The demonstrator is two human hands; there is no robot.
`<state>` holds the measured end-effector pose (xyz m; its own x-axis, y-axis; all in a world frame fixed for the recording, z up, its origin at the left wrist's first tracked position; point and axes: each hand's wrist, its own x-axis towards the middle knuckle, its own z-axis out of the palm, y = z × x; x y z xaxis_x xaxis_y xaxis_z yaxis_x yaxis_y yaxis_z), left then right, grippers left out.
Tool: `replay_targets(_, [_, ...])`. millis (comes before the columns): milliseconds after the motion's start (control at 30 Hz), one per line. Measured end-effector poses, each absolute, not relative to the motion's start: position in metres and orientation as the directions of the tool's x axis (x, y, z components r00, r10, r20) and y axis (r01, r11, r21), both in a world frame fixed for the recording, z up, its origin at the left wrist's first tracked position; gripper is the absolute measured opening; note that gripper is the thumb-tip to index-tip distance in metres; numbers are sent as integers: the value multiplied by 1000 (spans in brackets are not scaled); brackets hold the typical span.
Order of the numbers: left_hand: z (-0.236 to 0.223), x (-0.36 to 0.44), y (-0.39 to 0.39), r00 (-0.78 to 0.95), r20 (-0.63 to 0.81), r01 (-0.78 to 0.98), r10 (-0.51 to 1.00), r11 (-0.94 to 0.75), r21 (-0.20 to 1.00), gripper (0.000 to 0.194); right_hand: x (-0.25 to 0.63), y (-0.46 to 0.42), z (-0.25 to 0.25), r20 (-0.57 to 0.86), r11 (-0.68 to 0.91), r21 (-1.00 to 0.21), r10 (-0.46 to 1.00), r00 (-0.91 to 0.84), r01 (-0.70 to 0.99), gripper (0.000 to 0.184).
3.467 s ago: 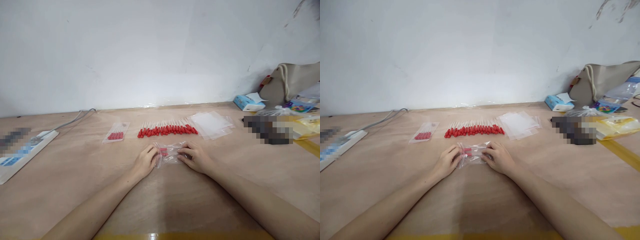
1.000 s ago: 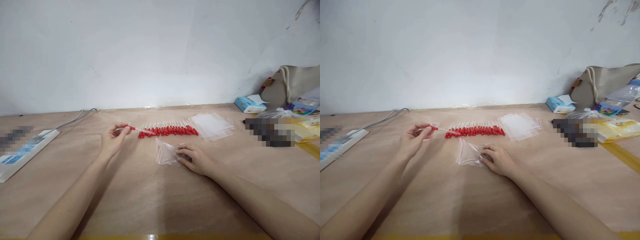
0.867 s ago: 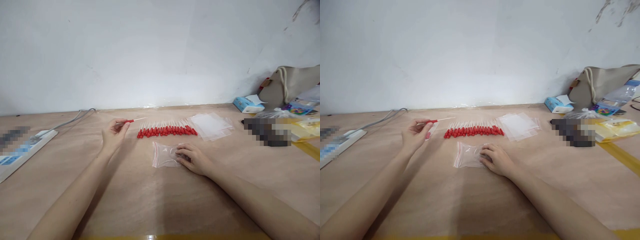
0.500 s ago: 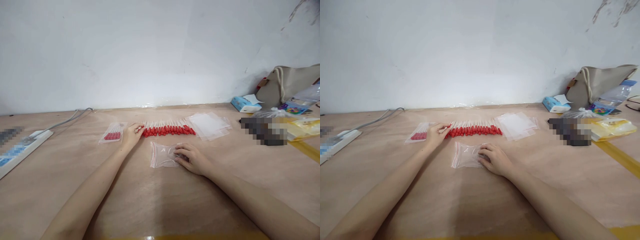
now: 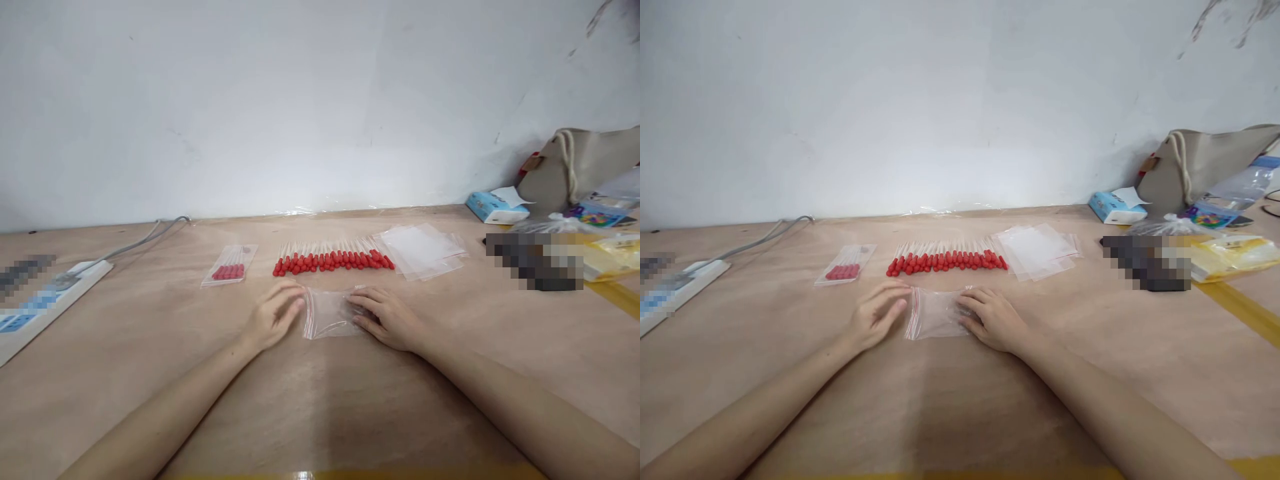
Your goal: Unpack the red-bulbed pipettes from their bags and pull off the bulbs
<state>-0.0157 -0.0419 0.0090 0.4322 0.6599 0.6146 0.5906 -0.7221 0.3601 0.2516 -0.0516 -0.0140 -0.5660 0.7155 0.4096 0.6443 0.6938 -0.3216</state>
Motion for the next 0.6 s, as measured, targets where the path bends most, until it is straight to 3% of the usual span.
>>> replay_targets(133, [9,-10,-58,740,308,537,598,-801,266,39,253,-52,-11,367,716,-260,694,-619,648,36])
replay_targets(233, [10,-14,-56,776,104,590,623,-773,233,42,255,-52,-11,353,720,-250,690,-631,647,38])
replay_targets(333, [11,-20,-53,767,30,616,641,-748,249,43,258,-51,-14,384,714,-266,694,-608,647,37])
replay_targets(400, [11,-24,-53,762,71,607,644,-747,271,43,259,-49,-18,424,712,-294,695,-580,638,30])
replay_targets(467, [10,-28,-49,711,207,614,673,-736,285,38,259,-48,-22,469,717,-318,688,-555,620,21])
replay_targets(600, [9,-49,-29,298,604,769,739,-561,307,29,260,-48,-18,596,750,-307,632,-496,586,13])
